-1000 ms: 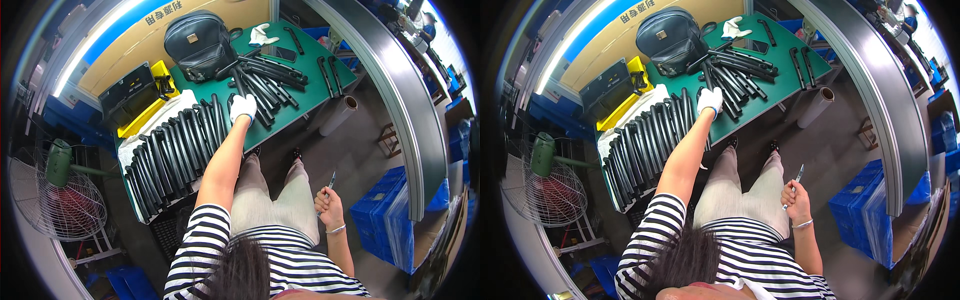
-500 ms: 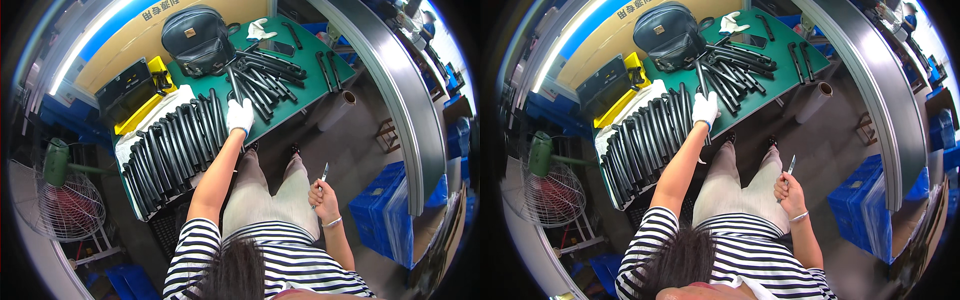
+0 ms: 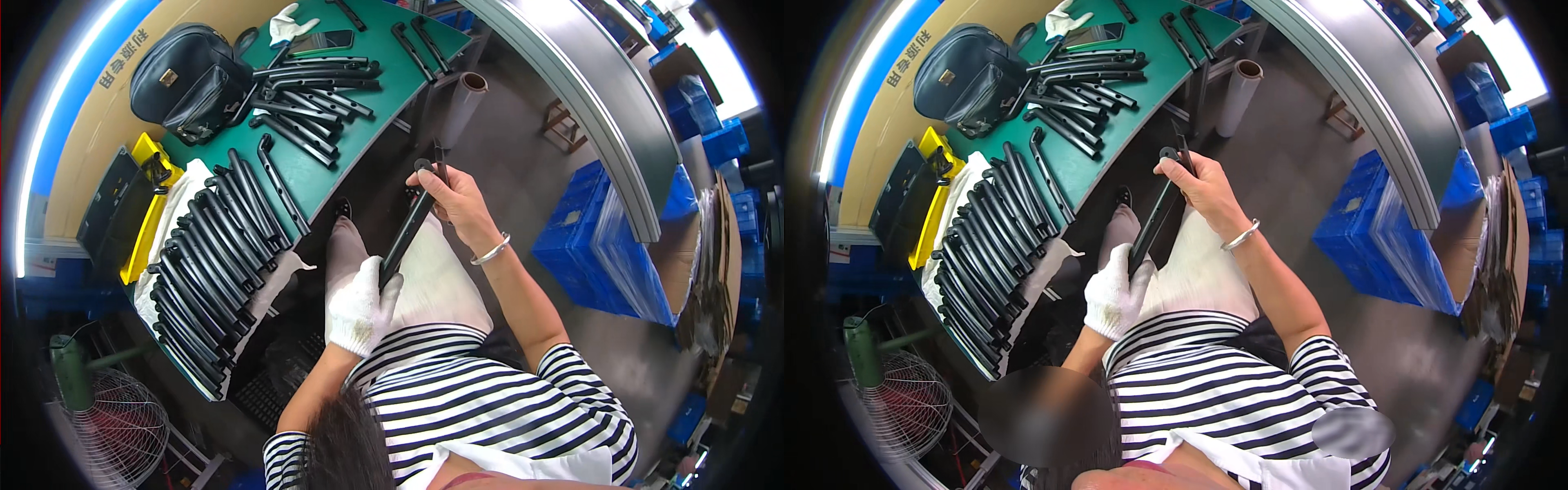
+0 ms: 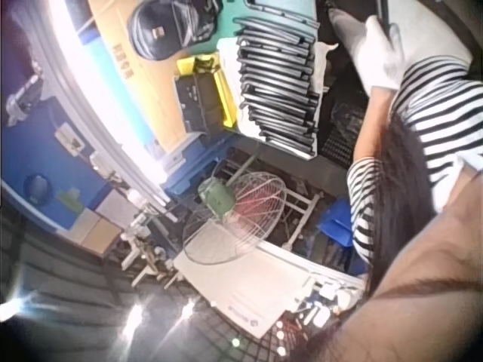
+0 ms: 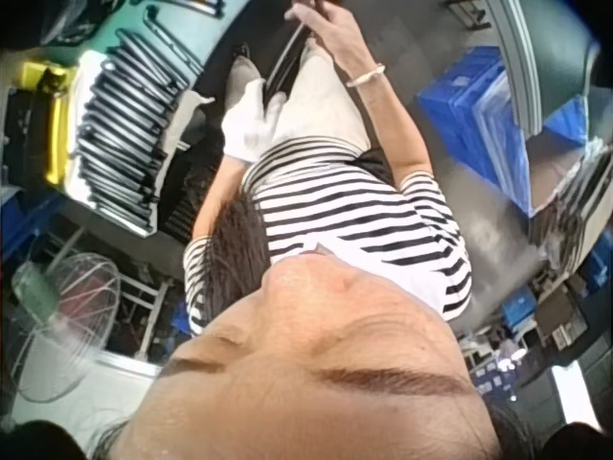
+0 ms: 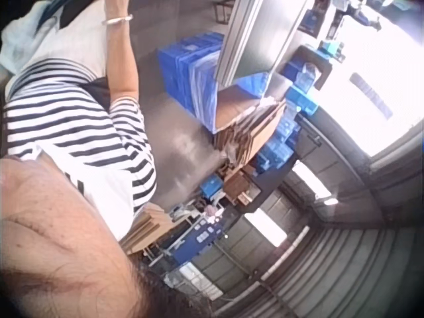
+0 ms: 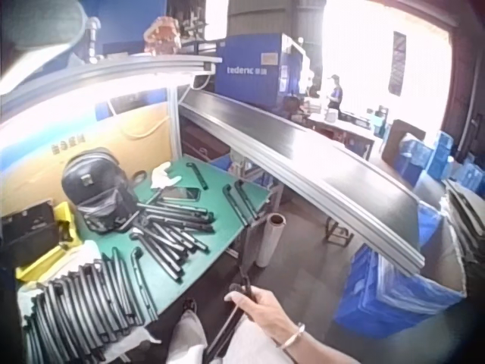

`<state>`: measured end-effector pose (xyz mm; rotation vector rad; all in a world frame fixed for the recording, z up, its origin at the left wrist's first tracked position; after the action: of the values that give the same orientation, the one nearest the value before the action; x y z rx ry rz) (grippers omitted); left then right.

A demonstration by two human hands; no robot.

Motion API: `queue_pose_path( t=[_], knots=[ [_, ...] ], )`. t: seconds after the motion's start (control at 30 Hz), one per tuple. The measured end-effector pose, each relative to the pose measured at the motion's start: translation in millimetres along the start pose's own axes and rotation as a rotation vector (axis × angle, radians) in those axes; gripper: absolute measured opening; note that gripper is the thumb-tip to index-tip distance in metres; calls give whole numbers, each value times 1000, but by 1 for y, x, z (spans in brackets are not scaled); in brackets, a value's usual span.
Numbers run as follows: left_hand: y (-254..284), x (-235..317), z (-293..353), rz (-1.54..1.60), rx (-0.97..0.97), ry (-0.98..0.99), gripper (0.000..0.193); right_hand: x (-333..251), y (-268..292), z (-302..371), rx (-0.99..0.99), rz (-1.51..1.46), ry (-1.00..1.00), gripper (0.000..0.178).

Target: Inspecting and sorting black plastic tubes or components at a manufacturing workstation.

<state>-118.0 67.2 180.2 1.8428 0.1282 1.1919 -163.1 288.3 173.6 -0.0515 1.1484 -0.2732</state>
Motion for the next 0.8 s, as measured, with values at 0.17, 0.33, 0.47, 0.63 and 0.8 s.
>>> queue_pose_path(
  t=[0.17, 0.33, 0.47, 0.63, 0.8],
  knots=[
    [-2, -1, -15, 354, -251, 94, 41, 17, -8, 15, -92, 9, -16, 27],
    [-5, 10, -38, 1347, -516, 474, 37, 36, -33, 48, -303, -72, -18, 28],
    [-3, 19, -34, 1479, -497, 514, 36, 34, -31, 58, -352, -59, 3, 30],
    [-1, 17, -29, 1071, -340, 402, 36, 25, -28, 55, -213, 35, 65, 27],
    [-2, 19, -22, 836, -292, 400, 27, 22, -33, 57, -153, 33, 128, 19]
  ],
)
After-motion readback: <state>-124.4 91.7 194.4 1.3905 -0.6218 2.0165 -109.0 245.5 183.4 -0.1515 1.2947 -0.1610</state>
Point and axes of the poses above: each hand's wrist, its own z-axis away from the middle knuckle, its own y-axis out of the back of the hand, x = y × z, the point moved 4 cm from there along -z, towards the middle knuckle, and after that the axes turned 13 degrees about -y, right-handed, at the moved point
